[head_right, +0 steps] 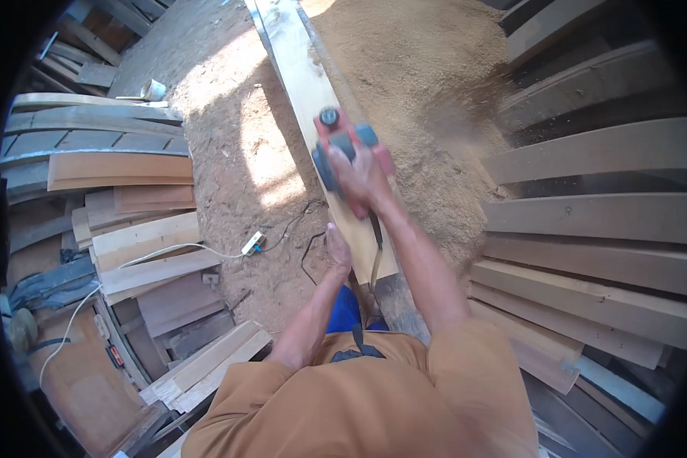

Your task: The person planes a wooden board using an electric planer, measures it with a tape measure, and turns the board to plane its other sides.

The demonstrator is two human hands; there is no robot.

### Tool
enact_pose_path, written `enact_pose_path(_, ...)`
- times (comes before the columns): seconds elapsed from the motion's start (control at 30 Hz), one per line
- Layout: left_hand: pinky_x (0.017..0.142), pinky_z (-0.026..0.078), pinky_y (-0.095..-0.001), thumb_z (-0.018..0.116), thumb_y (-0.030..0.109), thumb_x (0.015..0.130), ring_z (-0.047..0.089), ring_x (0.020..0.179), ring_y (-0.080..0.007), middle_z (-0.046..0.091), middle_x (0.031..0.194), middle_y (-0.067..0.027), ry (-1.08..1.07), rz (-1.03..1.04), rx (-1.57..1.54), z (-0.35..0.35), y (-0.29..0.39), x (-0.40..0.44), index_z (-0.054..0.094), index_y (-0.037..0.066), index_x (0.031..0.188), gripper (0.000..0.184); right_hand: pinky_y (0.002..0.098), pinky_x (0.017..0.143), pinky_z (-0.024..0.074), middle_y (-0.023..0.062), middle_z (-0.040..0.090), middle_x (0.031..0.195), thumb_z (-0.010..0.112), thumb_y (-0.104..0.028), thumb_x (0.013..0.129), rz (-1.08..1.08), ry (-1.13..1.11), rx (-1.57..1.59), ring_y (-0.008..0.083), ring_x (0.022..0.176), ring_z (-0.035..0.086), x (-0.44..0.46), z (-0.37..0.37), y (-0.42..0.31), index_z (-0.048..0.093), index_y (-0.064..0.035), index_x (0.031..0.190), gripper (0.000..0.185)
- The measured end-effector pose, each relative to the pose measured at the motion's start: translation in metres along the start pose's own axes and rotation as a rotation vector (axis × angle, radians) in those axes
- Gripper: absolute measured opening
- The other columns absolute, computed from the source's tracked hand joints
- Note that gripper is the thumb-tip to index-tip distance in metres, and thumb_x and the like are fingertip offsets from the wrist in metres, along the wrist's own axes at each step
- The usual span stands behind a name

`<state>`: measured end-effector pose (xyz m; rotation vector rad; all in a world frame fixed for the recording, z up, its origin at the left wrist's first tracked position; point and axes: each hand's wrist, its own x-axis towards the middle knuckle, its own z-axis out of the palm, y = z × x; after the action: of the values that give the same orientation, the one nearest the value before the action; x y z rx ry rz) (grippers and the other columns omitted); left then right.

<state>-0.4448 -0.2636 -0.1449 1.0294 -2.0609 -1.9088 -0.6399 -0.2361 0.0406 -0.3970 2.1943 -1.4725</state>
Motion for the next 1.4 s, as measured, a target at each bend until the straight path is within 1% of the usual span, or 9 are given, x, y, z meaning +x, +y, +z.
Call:
enact_pose_path(0.17, 0.108, 0.036, -0.0460, 0.024, 0.027, 0.109, 0.051, 0.117, -0.0420, 0.051, 0.133, -0.0306, 0.144, 0.029, 0.262, 0.006, 0.015, -0.007, 0.026, -0.001, 0.159, 0.057, 0.0340, 0.054, 0.0491, 0.0037, 0.059, 0.055, 0.058, -0.051, 0.098, -0.011, 0.046, -0.101, 0.0182, 0.053, 0.061, 0.137, 0.012, -0.058, 0.070, -0.0025, 0.075, 0.055)
enact_pose_path(0.37, 0.108, 0.036, -0.0480, 0.024, 0.027, 0.109, 0.050, 0.117, -0.0450, 0.050, 0.132, -0.0334, 0.123, 0.043, 0.264, 0.000, 0.039, -0.012, 0.026, -0.002, 0.159, 0.057, 0.0289, 0.046, 0.0455, 0.0034, 0.060, 0.056, 0.058, -0.060, 0.097, 0.096, -0.117, 0.050, 0.0117, 0.049, 0.058, 0.157, 0.006, -0.073, 0.065, -0.0069, 0.069, 0.061)
enact_pose_path(0.47, 0.108, 0.036, -0.0489, 0.022, 0.034, 0.110, 0.050, 0.120, -0.0473, 0.056, 0.129, -0.0323, 0.157, 0.014, 0.233, 0.004, 0.026, -0.011, 0.044, -0.003, 0.147, 0.057, 0.0278, 0.047, 0.0448, 0.0036, 0.061, 0.058, 0.058, -0.056, 0.099, 0.128, -0.122, 0.043, 0.0110, 0.051, 0.058, 0.138, 0.004, -0.055, 0.067, -0.0060, 0.077, 0.056)
enact_pose_path(0.57, 0.105, 0.037, -0.0493, 0.020, 0.033, 0.111, 0.052, 0.114, -0.0467, 0.055, 0.127, -0.0327, 0.222, 0.116, 0.432, 0.012, -0.012, -0.004, 0.027, 0.004, 0.160, 0.058, 0.0267, 0.047, 0.0435, 0.0028, 0.061, 0.063, 0.059, -0.050, 0.100, 0.072, -0.088, 0.097, 0.0095, 0.052, 0.056, 0.086, -0.004, -0.040, 0.068, -0.0062, 0.089, 0.046)
enact_pose_path(0.67, 0.106, 0.037, -0.0496, 0.020, 0.033, 0.110, 0.051, 0.115, -0.0468, 0.054, 0.128, -0.0328, 0.242, 0.122, 0.470, 0.010, -0.019, 0.000, 0.029, 0.003, 0.158, 0.057, 0.0300, 0.049, 0.0452, 0.0004, 0.059, 0.067, 0.059, -0.042, 0.101, 0.061, -0.086, 0.121, 0.0102, 0.053, 0.053, 0.023, -0.008, 0.020, 0.067, -0.0061, 0.101, 0.037)
enact_pose_path(0.8, 0.106, 0.037, -0.0498, 0.021, 0.033, 0.110, 0.051, 0.117, -0.0470, 0.054, 0.128, -0.0330, 0.224, 0.079, 0.459, 0.007, -0.015, 0.004, 0.032, 0.001, 0.155, 0.056, 0.0409, 0.098, 0.0498, 0.0271, 0.065, 0.123, 0.060, -0.041, 0.095, 0.035, -0.197, 0.006, 0.0349, 0.114, 0.065, -0.114, -0.045, 0.048, 0.023, 0.0047, 0.158, 0.087)
enact_pose_path(0.93, 0.106, 0.037, -0.0501, 0.021, 0.033, 0.110, 0.051, 0.118, -0.0473, 0.054, 0.129, -0.0331, 0.213, 0.056, 0.451, 0.005, -0.014, 0.006, 0.035, 0.000, 0.153, 0.056, 0.0439, 0.099, 0.0485, 0.0276, 0.063, 0.125, 0.060, -0.038, 0.095, 0.095, -0.150, 0.034, 0.0369, 0.115, 0.064, -0.254, -0.066, 0.063, 0.041, 0.0059, 0.147, 0.071)
enact_pose_path(1.07, 0.106, 0.037, -0.0504, 0.022, 0.033, 0.110, 0.050, 0.119, -0.0475, 0.054, 0.130, -0.0333, 0.207, 0.046, 0.432, 0.004, -0.016, 0.002, 0.037, -0.002, 0.150, 0.055, 0.0458, 0.093, 0.0502, 0.0289, 0.065, 0.117, 0.059, -0.040, 0.096, 0.127, -0.138, 0.066, 0.0405, 0.109, 0.065, -0.295, -0.067, 0.076, 0.055, 0.0070, 0.127, 0.057)
enact_pose_path(1.4, 0.107, 0.036, -0.0511, 0.022, 0.033, 0.110, 0.050, 0.122, -0.0480, 0.054, 0.132, -0.0338, 0.193, 0.006, 0.364, 0.002, -0.017, 0.000, 0.044, -0.005, 0.144, 0.056, 0.0437, 0.084, 0.0536, 0.0262, 0.071, 0.101, 0.061, -0.043, 0.096, 0.001, -0.012, 0.106, 0.0369, 0.095, 0.071, -0.030, -0.014, 0.006, 0.060, 0.0079, 0.122, 0.056)
